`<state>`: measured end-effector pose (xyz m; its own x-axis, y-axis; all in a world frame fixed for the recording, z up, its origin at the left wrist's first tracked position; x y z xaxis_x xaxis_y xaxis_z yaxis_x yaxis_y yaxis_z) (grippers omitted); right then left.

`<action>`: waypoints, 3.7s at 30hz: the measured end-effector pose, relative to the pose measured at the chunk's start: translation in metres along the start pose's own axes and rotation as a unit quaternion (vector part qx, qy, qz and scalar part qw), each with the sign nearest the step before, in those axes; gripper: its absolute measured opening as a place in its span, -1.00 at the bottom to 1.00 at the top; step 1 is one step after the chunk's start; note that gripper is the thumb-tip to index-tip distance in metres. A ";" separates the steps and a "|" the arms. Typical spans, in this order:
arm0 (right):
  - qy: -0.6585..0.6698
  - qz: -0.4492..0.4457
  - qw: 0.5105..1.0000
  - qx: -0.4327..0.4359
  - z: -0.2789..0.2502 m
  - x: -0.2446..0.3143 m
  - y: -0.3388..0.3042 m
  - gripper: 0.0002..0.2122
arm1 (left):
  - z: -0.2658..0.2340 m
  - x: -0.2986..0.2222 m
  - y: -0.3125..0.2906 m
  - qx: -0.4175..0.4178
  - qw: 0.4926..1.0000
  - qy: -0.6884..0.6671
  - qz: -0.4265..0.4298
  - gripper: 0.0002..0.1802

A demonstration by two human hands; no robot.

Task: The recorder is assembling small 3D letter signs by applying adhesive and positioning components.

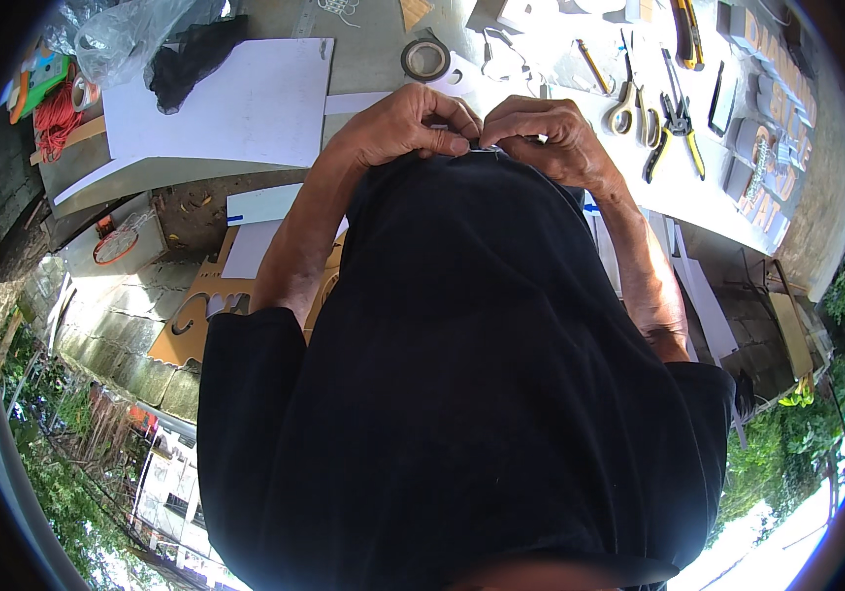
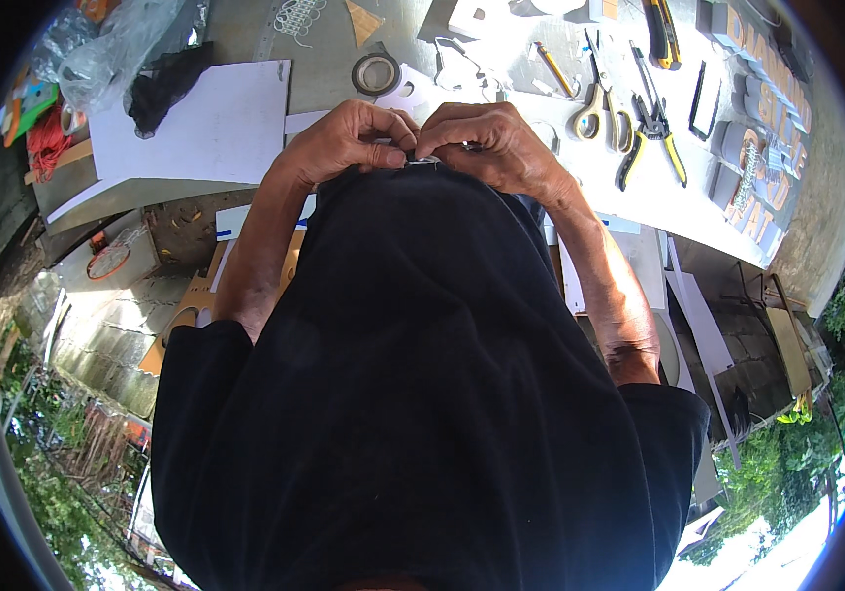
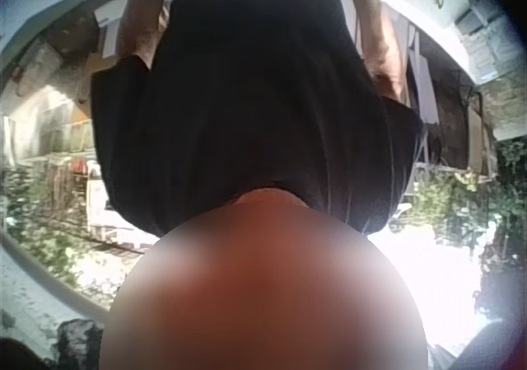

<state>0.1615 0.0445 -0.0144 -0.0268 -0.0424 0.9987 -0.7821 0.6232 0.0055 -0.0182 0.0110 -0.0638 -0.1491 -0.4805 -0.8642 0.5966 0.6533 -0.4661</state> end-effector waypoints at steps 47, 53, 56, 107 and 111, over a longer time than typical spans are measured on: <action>-0.055 0.113 0.992 -0.003 0.004 0.013 0.011 -0.79 | 0.009 -0.039 -0.013 -0.112 0.954 0.266 0.086 -0.80; -0.052 0.010 0.997 -0.051 0.008 0.016 0.006 -0.79 | 0.012 -0.037 -0.012 -0.108 0.964 0.218 0.102 -0.80; -0.059 0.078 0.995 -0.005 0.003 0.014 0.004 -0.79 | 0.009 -0.023 -0.014 -0.067 0.992 0.081 0.067 -0.78; -0.017 0.220 0.974 -0.052 0.005 0.003 -0.005 -0.82 | 0.026 -0.028 -0.028 -0.245 0.943 0.207 0.087 -0.81; -0.012 0.227 0.973 -0.040 0.006 0.003 -0.004 -0.82 | 0.023 -0.024 -0.027 -0.243 0.947 0.185 0.101 -0.83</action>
<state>0.1609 0.0365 -0.0120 -0.3733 0.2348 0.8975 -0.6351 0.6405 -0.4317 -0.0128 -0.0088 -0.0259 -0.3909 -0.1375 -0.9101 0.2226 0.9453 -0.2384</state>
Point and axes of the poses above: each hand's wrist, its own y-axis towards the middle knuckle, its own z-axis out of the palm, x = y × z, the point moved 5 cm from there along y, towards the middle knuckle, and after that the axes turned 10 degrees about y, right-handed, at the moved point
